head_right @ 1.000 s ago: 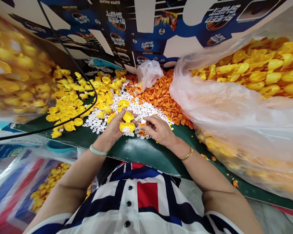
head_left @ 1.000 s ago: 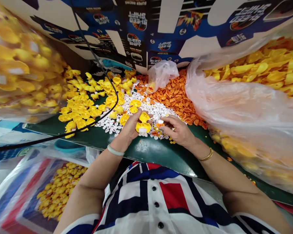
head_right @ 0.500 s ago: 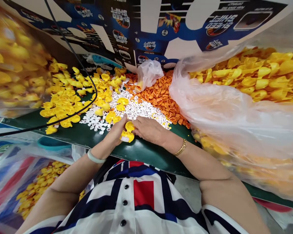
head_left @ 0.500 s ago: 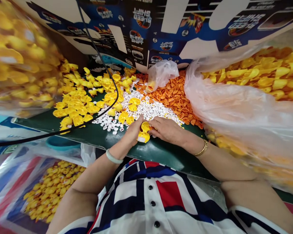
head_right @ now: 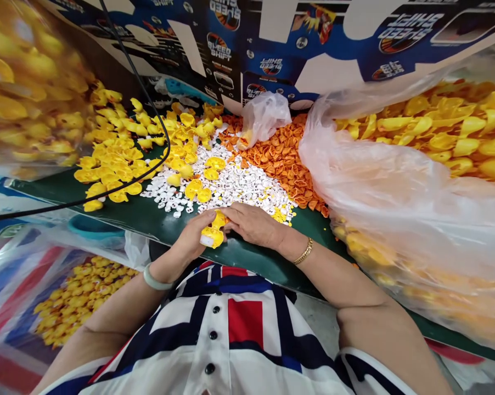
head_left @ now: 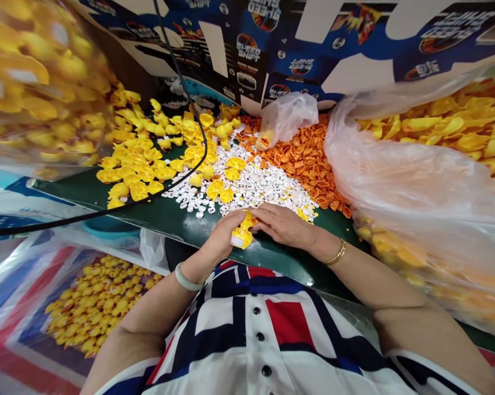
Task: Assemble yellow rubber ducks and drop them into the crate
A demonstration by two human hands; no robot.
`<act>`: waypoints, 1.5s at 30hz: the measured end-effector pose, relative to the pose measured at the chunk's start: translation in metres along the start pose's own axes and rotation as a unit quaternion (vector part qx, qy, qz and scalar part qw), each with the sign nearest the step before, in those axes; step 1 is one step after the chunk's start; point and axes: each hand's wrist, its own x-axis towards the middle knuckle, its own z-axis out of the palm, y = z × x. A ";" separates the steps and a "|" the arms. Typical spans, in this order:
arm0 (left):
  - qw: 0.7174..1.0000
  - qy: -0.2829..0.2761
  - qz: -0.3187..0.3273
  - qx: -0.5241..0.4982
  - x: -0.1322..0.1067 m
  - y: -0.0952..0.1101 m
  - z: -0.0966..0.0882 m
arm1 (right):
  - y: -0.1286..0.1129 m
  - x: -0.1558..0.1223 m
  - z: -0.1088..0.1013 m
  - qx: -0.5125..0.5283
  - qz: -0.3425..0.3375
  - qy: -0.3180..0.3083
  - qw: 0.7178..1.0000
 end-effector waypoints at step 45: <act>0.986 -0.073 0.055 -0.139 0.030 0.006 -0.012 | -0.009 -0.026 0.014 -0.154 0.232 -0.086 0.957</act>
